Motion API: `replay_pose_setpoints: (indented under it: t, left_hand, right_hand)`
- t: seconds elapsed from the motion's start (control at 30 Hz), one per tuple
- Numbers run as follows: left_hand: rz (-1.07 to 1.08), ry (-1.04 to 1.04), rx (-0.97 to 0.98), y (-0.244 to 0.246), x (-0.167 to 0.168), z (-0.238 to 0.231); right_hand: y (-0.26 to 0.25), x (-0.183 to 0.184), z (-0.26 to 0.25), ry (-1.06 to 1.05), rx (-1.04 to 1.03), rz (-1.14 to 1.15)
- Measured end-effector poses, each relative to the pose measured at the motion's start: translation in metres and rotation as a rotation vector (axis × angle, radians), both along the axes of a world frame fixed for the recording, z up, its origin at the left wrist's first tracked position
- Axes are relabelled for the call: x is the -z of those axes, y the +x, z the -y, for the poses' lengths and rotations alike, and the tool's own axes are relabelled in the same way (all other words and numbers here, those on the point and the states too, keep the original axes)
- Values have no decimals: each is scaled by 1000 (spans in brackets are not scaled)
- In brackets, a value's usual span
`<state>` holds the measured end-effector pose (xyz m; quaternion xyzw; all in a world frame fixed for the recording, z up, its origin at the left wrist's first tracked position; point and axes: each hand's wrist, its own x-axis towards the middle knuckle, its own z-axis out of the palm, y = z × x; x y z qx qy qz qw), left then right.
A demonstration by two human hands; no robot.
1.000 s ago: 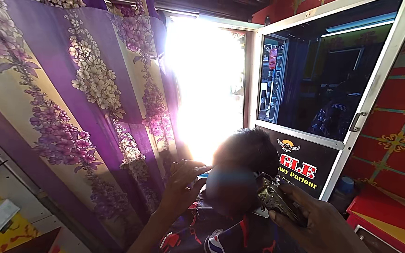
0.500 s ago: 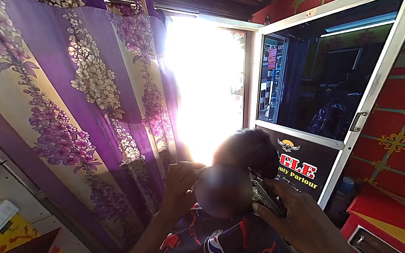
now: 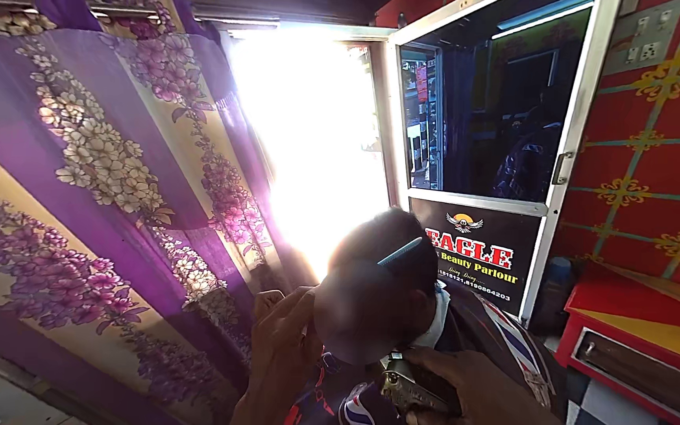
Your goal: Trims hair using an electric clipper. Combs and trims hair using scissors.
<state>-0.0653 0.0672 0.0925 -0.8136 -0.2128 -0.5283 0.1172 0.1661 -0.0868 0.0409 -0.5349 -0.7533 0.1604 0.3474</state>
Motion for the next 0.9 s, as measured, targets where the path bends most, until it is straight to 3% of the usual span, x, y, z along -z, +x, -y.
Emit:
replay_pose_setpoints:
  t: [0.4,0.67,0.9]
  left_hand:
    - [-286,29,-96,4,8,12]
    - [-313,-444,-59,3,-2,16]
    - [-368,-527,-115,9,-23,23]
  right_hand:
    - [63,19,32,102,65,-78]
    - [93,13,36,205,149,-38]
    - [105,8,33,240,176,-104]
